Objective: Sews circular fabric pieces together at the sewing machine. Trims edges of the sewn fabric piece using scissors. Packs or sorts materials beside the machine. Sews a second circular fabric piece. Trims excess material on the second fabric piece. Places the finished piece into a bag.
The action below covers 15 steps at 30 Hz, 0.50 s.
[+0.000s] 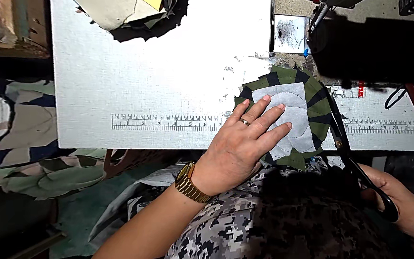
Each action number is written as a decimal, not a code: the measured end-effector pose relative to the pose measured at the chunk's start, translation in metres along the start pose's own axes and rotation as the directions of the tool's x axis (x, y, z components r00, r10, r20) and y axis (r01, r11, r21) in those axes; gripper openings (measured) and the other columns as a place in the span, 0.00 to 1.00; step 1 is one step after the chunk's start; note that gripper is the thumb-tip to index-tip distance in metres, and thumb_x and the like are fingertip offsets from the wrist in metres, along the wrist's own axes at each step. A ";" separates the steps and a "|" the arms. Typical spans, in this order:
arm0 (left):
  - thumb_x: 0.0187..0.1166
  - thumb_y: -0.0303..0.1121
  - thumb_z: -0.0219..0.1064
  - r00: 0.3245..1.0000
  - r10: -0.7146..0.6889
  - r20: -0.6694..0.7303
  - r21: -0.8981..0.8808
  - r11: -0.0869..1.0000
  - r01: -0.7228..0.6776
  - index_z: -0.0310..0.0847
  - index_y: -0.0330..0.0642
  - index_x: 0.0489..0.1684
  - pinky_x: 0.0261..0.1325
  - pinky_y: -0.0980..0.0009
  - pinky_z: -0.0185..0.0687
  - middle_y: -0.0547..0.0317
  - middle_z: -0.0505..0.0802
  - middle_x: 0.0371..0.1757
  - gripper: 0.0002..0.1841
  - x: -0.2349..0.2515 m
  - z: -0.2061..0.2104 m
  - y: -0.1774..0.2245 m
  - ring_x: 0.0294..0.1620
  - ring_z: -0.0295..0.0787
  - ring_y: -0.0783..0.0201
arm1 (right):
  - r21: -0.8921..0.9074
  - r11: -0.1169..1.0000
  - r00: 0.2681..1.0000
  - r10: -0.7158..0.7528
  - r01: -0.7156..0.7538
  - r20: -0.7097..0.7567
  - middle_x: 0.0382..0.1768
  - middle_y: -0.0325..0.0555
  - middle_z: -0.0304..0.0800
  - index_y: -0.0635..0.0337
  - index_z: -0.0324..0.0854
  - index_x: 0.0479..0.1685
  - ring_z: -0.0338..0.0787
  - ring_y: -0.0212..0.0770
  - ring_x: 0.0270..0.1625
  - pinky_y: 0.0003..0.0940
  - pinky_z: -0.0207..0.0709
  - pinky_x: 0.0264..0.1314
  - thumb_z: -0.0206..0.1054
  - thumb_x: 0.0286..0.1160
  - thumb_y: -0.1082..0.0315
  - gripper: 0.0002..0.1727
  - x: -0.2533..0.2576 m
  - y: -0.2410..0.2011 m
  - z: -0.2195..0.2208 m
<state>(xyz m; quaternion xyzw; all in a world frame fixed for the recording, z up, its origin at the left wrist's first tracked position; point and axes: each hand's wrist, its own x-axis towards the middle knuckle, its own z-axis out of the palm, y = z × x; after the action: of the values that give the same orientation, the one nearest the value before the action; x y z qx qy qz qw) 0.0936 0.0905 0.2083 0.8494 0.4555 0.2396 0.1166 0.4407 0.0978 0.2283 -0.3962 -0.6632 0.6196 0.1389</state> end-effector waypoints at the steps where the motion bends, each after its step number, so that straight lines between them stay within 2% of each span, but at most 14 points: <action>1: 0.74 0.27 0.60 1.000 -0.001 0.004 0.000 1.000 0.001 0.85 0.50 0.72 0.86 0.32 0.56 0.44 0.79 0.83 0.25 0.000 0.000 0.000 0.88 0.66 0.39 | 0.000 1.000 1.000 0.001 -0.001 -0.023 0.29 0.22 0.81 0.45 0.82 0.39 0.81 0.15 0.33 0.12 0.74 0.33 0.61 0.78 0.33 0.24 -0.001 0.000 0.002; 3: 0.73 0.28 0.60 1.000 -0.001 0.014 0.002 1.000 0.001 0.85 0.49 0.71 0.86 0.32 0.56 0.43 0.79 0.83 0.25 0.001 -0.001 -0.001 0.89 0.66 0.38 | 0.011 1.000 0.997 0.010 -0.009 -0.083 0.29 0.21 0.82 0.43 0.83 0.38 0.81 0.14 0.32 0.10 0.75 0.33 0.63 0.79 0.39 0.19 -0.002 -0.001 0.005; 5: 0.71 0.29 0.61 1.000 0.003 0.026 0.005 1.000 -0.003 0.84 0.49 0.72 0.86 0.32 0.56 0.44 0.78 0.84 0.26 0.002 -0.002 -0.002 0.89 0.64 0.38 | 0.042 0.999 0.996 0.019 -0.015 -0.089 0.29 0.20 0.83 0.43 0.83 0.38 0.81 0.14 0.31 0.10 0.76 0.32 0.65 0.78 0.40 0.18 -0.002 -0.001 0.006; 7: 0.70 0.33 0.65 0.999 0.027 0.035 0.014 1.000 -0.028 0.83 0.48 0.74 0.87 0.31 0.53 0.42 0.76 0.85 0.27 0.002 -0.003 -0.002 0.90 0.62 0.37 | 0.052 0.998 0.998 0.036 -0.033 -0.052 0.29 0.21 0.83 0.42 0.83 0.39 0.81 0.15 0.30 0.11 0.76 0.31 0.64 0.77 0.36 0.20 -0.003 0.000 0.001; 10: 0.76 0.38 0.67 0.996 0.083 0.023 0.074 0.994 -0.084 0.80 0.49 0.77 0.88 0.33 0.51 0.42 0.73 0.87 0.27 0.002 -0.004 0.005 0.91 0.60 0.38 | 0.035 0.998 0.995 0.057 -0.060 0.086 0.32 0.21 0.82 0.43 0.80 0.45 0.81 0.15 0.34 0.12 0.75 0.34 0.62 0.72 0.28 0.28 -0.005 0.002 -0.009; 12: 0.78 0.33 0.65 0.994 0.107 0.016 0.121 0.987 -0.108 0.82 0.51 0.74 0.86 0.37 0.56 0.43 0.77 0.85 0.23 0.002 0.000 0.011 0.89 0.64 0.40 | 0.013 0.998 0.985 0.052 -0.055 0.163 0.34 0.25 0.82 0.46 0.79 0.47 0.82 0.17 0.36 0.13 0.76 0.37 0.59 0.69 0.23 0.35 -0.008 0.004 -0.016; 15: 0.78 0.27 0.61 0.994 0.104 0.032 0.108 0.988 -0.106 0.85 0.51 0.72 0.84 0.37 0.61 0.44 0.81 0.82 0.22 0.001 0.004 0.012 0.87 0.69 0.40 | 0.010 0.999 0.977 0.050 -0.053 0.209 0.35 0.26 0.82 0.48 0.79 0.47 0.82 0.18 0.37 0.13 0.75 0.36 0.58 0.68 0.21 0.37 -0.012 0.006 -0.022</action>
<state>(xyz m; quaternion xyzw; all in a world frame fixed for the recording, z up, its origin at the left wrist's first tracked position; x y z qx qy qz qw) 0.1042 0.0846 0.2101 0.8804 0.4210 0.2091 0.0632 0.4661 0.1046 0.2305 -0.3450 -0.6587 0.6663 0.0557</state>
